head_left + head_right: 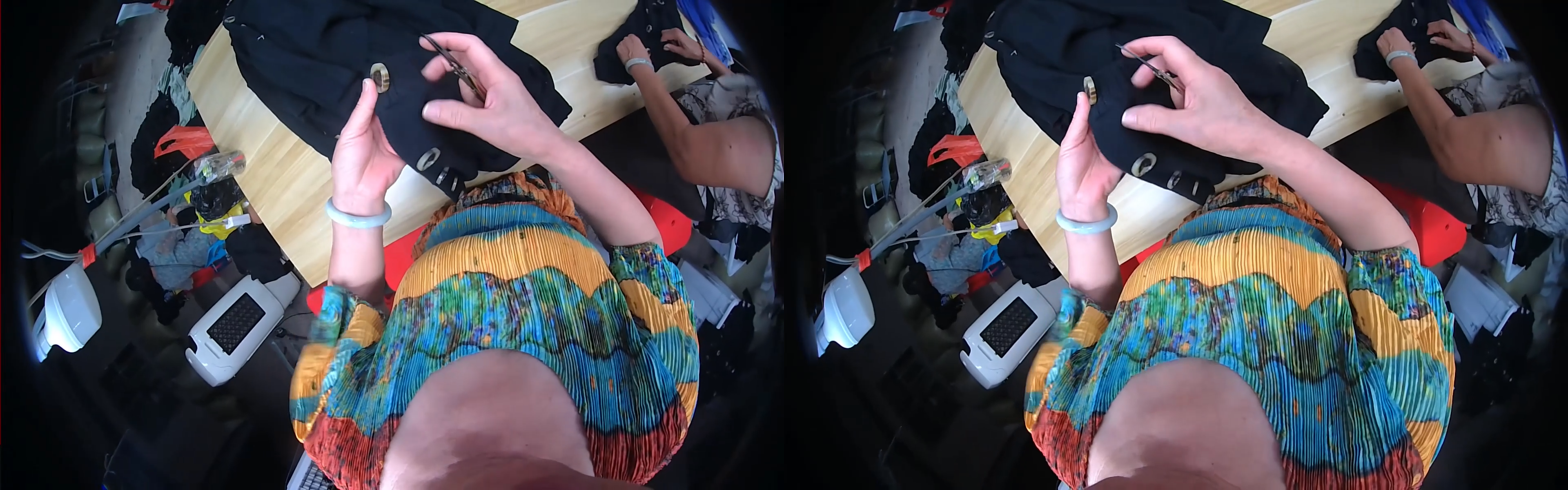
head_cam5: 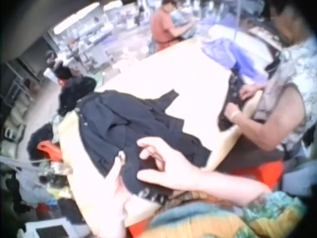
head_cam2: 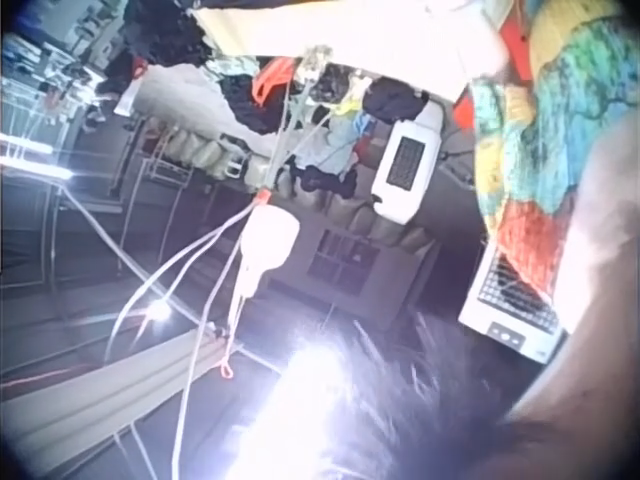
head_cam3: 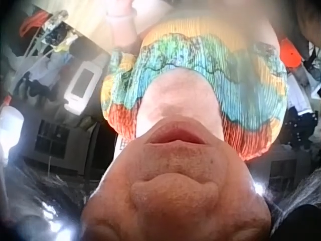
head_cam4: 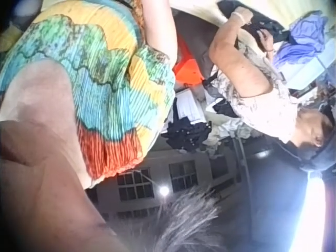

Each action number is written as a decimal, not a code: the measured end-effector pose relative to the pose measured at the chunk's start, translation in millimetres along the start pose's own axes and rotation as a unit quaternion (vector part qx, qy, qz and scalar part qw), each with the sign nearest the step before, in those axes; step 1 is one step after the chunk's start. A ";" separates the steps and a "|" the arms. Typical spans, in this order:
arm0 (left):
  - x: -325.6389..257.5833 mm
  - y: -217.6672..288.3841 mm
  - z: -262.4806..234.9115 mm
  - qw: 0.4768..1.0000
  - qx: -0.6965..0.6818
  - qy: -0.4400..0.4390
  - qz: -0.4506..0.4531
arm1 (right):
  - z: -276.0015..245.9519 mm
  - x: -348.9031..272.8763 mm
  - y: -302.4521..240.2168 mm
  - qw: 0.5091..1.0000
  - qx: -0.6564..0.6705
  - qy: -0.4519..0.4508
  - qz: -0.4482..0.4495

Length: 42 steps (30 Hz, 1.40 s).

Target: Trimming excess threads and inspecting buttons on black clothing items at a garment factory workbench.

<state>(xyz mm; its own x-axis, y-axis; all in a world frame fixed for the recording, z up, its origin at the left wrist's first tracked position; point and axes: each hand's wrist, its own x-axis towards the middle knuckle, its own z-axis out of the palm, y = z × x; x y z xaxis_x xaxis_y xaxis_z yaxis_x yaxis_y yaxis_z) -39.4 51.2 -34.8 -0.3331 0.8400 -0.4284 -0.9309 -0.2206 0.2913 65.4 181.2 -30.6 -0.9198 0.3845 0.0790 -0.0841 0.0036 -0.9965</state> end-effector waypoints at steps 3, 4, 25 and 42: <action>4.4 4.9 -13.1 0.999 -0.012 0.037 -0.008 | 4.7 3.9 16.9 0.997 -0.042 -0.067 0.014; 5.2 5.6 -14.5 0.999 -0.023 0.016 -0.025 | 1.8 6.0 21.9 0.996 -0.055 -0.063 0.024; -41.9 -26.3 -5.2 0.988 0.117 -0.069 0.077 | -8.0 26.2 13.1 0.997 -0.001 0.040 0.064; -39.0 -31.5 -15.5 0.991 0.087 -0.087 0.055 | -8.8 15.8 3.5 0.997 -0.037 0.024 0.059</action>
<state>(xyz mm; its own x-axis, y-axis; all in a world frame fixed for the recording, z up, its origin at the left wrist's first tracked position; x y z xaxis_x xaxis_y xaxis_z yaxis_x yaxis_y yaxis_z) 0.6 17.7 -40.5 -0.3859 0.8917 -0.2366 -0.8456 -0.2394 0.4770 53.9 195.4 -33.1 -0.9016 0.4307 -0.0390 0.0544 0.0235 -0.9982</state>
